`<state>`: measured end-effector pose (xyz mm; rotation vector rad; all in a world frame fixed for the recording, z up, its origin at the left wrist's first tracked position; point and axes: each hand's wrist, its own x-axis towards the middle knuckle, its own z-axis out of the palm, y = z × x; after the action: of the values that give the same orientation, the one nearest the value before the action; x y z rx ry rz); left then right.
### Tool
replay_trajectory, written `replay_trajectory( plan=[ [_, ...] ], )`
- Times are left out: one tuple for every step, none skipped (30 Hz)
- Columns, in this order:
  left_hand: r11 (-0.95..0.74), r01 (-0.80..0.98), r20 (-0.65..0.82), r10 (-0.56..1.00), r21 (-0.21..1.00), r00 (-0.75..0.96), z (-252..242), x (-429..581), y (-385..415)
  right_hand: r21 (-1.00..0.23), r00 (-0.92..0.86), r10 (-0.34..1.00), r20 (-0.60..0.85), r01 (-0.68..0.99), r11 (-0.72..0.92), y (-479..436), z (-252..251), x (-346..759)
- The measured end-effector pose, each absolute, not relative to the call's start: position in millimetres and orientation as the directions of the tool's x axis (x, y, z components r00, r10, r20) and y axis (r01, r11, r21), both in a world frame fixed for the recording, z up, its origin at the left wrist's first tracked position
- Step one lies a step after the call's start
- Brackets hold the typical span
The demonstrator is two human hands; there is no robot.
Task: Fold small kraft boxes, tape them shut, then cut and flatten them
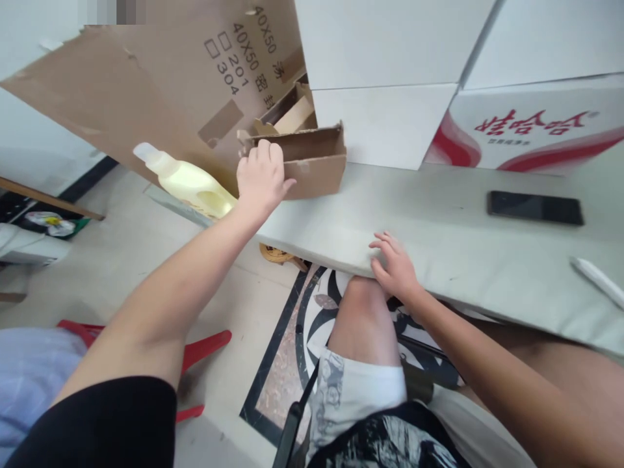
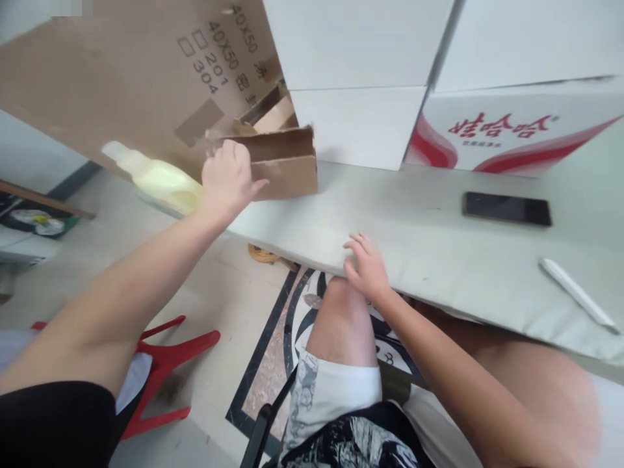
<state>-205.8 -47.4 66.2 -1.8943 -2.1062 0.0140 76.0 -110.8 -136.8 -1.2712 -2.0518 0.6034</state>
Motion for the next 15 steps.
replay_trajectory(
  plan=[
    [0.097,0.968,0.166,0.984,-0.232,-0.059,66,-193,-49,-0.68,-0.292,0.915,0.278,0.613,0.402,-116,-136,94],
    [0.06,0.965,0.104,0.994,-0.254,-0.035,66,-180,-50,-0.69,-0.259,0.925,0.277,0.617,0.379,-120,-136,111],
    [0.015,0.962,0.047,0.999,-0.272,-0.002,65,-167,-51,-0.7,-0.227,0.934,0.275,0.619,0.357,-124,-135,126],
    [-0.031,0.957,0.008,0.999,-0.288,0.035,65,-154,-50,-0.71,-0.199,0.941,0.274,0.619,0.337,-128,-134,139],
    [-0.073,0.95,-0.007,0.997,-0.304,0.075,64,-141,-50,-0.72,-0.173,0.946,0.275,0.616,0.321,-132,-132,151],
    [-0.112,0.941,-0.003,0.993,-0.32,0.118,63,-128,-49,-0.73,-0.148,0.949,0.277,0.61,0.308,-136,-130,162],
    [-0.15,0.93,0.006,0.987,-0.337,0.161,63,-115,-49,-0.741,-0.124,0.952,0.281,0.602,0.298,-139,-128,172],
    [-0.186,0.916,0.015,0.979,-0.354,0.205,63,-102,-49,-0.752,-0.101,0.953,0.287,0.592,0.29,-142,-126,181],
    [-0.224,0.902,0.021,0.968,-0.37,0.249,63,-88,-49,-0.762,-0.077,0.952,0.296,0.582,0.284,-145,-123,189],
    [-0.269,0.885,0.021,0.954,-0.381,0.299,62,-74,-49,-0.772,-0.052,0.951,0.306,0.572,0.28,-147,-121,197],
    [-0.32,0.866,0.02,0.935,-0.384,0.354,62,-60,-50,-0.781,-0.025,0.948,0.318,0.561,0.277,-148,-119,205],
    [-0.372,0.847,0.021,0.912,-0.38,0.41,61,-46,-51,-0.789,0.003,0.944,0.33,0.55,0.274,-148,-117,214],
    [-0.425,0.828,0.026,0.885,-0.367,0.465,60,-32,-52,-0.797,0.037,0.938,0.344,0.54,0.271,-148,-115,223],
    [-0.478,0.808,0.034,0.854,-0.346,0.52,58,-19,-53,-0.806,0.077,0.93,0.36,0.528,0.269,-146,-114,232],
    [-0.529,0.788,0.043,0.821,-0.315,0.569,55,-6,-54,-0.813,0.121,0.918,0.377,0.518,0.265,-144,-113,241]
  ],
)
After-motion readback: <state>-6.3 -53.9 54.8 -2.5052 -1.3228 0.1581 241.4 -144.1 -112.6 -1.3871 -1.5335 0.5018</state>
